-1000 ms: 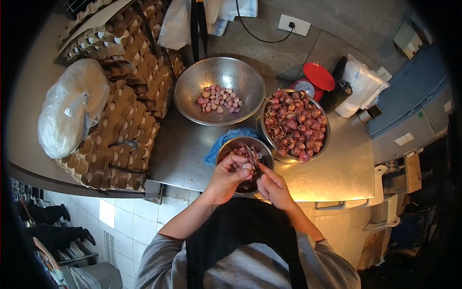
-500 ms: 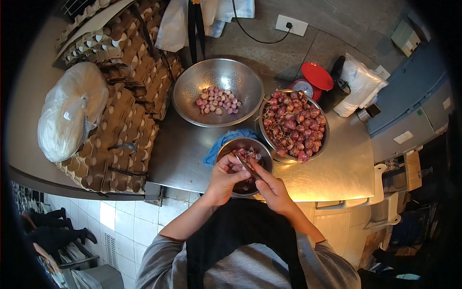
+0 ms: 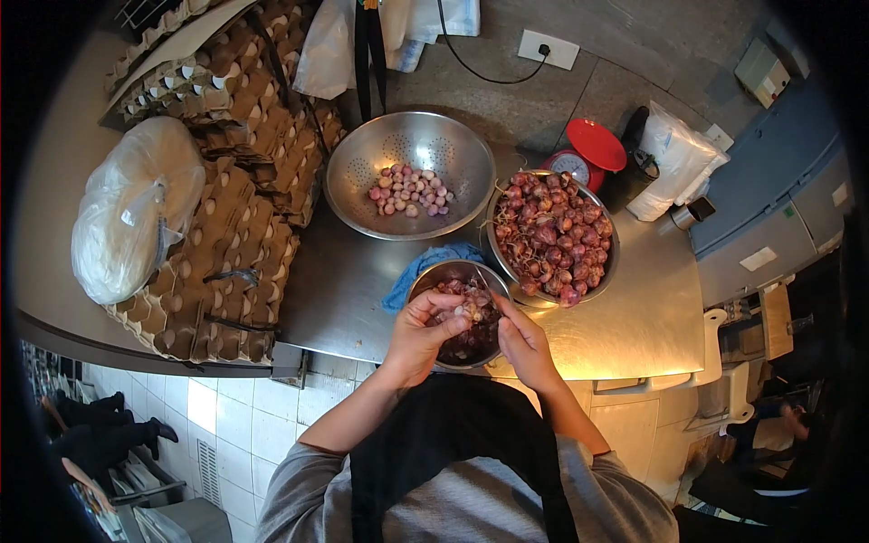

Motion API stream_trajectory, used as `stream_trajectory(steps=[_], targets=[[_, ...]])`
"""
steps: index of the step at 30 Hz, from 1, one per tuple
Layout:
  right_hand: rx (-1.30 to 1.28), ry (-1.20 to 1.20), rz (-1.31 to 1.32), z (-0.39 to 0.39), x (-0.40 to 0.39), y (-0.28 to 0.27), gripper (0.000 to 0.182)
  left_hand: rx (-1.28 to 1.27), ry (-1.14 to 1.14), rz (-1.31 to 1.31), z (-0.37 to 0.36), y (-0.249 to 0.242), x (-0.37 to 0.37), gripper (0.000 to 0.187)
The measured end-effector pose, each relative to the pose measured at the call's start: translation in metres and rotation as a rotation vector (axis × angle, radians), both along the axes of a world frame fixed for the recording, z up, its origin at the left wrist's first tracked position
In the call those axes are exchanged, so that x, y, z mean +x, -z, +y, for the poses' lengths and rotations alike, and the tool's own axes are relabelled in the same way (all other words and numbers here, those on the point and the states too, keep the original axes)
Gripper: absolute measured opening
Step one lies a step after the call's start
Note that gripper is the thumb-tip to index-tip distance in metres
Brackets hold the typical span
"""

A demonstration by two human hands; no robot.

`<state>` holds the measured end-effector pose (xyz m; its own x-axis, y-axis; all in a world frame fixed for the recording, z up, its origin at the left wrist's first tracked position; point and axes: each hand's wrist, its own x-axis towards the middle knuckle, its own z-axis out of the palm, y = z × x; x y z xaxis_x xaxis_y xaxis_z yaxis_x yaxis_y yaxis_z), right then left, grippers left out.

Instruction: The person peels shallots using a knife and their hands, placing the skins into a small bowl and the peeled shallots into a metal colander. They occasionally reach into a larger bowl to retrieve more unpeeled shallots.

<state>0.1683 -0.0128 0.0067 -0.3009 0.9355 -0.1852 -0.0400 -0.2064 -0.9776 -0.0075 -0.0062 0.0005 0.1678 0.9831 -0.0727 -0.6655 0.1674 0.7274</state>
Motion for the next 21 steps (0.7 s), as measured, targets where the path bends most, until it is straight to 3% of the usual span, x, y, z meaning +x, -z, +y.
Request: stream_trajectory(steps=[6,7,13,18,20,21], targets=[[0.514,-0.126,-0.216,-0.007,-0.009,-0.01,0.042,0.019,-0.04,-0.008,0.002,0.002,0.002,0.024],[0.415,-0.142,-0.259,-0.01,-0.01,-0.014,0.043,0.036,-0.052,-0.007,0.002,0.006,0.002,0.023],[0.627,-0.077,-0.41,-0.003,-0.008,-0.005,0.04,0.014,-0.024,-0.046,0.0,0.005,0.003,0.02],[0.098,0.015,-0.028,-0.006,-0.007,-0.004,0.041,-0.052,0.016,-0.076,0.0,-0.011,0.005,0.017],[0.228,0.009,-0.094,-0.006,-0.008,-0.007,0.042,-0.057,0.009,-0.102,0.001,-0.011,0.005,0.017],[0.428,0.001,-0.192,-0.005,-0.01,-0.005,0.042,-0.053,0.007,-0.114,0.0,-0.009,0.005,0.017]])
